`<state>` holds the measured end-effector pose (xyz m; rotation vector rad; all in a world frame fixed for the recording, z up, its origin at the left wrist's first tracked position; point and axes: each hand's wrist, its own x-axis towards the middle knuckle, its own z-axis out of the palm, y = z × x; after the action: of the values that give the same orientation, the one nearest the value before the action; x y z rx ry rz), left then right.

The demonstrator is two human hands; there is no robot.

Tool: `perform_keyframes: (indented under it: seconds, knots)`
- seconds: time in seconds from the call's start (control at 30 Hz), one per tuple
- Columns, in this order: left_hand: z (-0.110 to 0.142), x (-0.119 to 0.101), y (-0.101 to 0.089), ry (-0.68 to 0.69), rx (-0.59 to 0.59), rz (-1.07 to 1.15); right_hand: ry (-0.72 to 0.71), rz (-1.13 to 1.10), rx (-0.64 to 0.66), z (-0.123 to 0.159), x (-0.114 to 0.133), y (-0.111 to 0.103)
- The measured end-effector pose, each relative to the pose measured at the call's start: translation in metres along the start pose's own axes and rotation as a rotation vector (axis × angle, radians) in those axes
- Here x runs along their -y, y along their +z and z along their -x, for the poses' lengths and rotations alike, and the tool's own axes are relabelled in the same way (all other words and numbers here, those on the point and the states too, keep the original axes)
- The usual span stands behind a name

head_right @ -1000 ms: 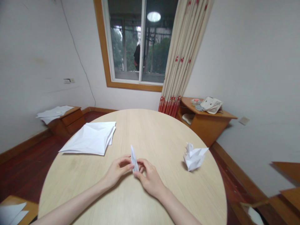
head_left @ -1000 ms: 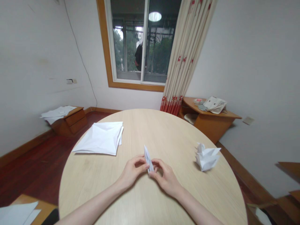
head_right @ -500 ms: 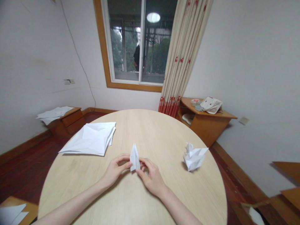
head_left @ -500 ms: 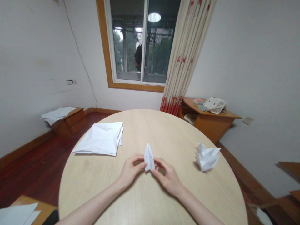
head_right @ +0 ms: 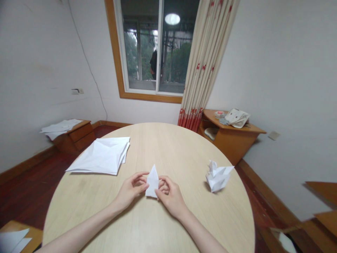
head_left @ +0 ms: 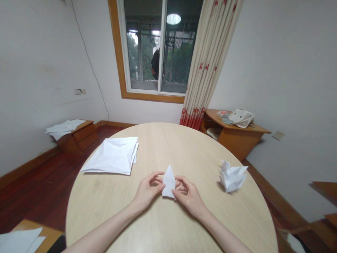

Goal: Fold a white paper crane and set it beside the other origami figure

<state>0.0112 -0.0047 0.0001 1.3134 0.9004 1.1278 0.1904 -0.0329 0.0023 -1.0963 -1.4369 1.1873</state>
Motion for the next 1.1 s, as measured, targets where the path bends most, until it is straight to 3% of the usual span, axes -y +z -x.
perform_keyframes:
  seconds: [0.17,0.53,0.67,0.87,1.1]
  knots:
    - [0.002,-0.003,0.002,-0.018,-0.002,-0.032,0.052,-0.007,0.002,0.0,0.0,-0.001]
    - [0.003,-0.004,0.005,-0.07,-0.013,-0.049,-0.047,0.158,0.001,0.001,0.002,-0.004]
    - [0.005,-0.004,0.003,0.015,-0.008,-0.171,-0.083,0.216,0.004,0.001,0.007,-0.004]
    - [0.011,-0.01,0.002,0.28,-0.075,-0.467,-0.102,0.239,-0.012,0.001,0.007,-0.003]
    - [0.015,-0.014,0.004,0.32,0.06,-0.532,-0.082,0.154,0.013,0.0,0.005,-0.002]
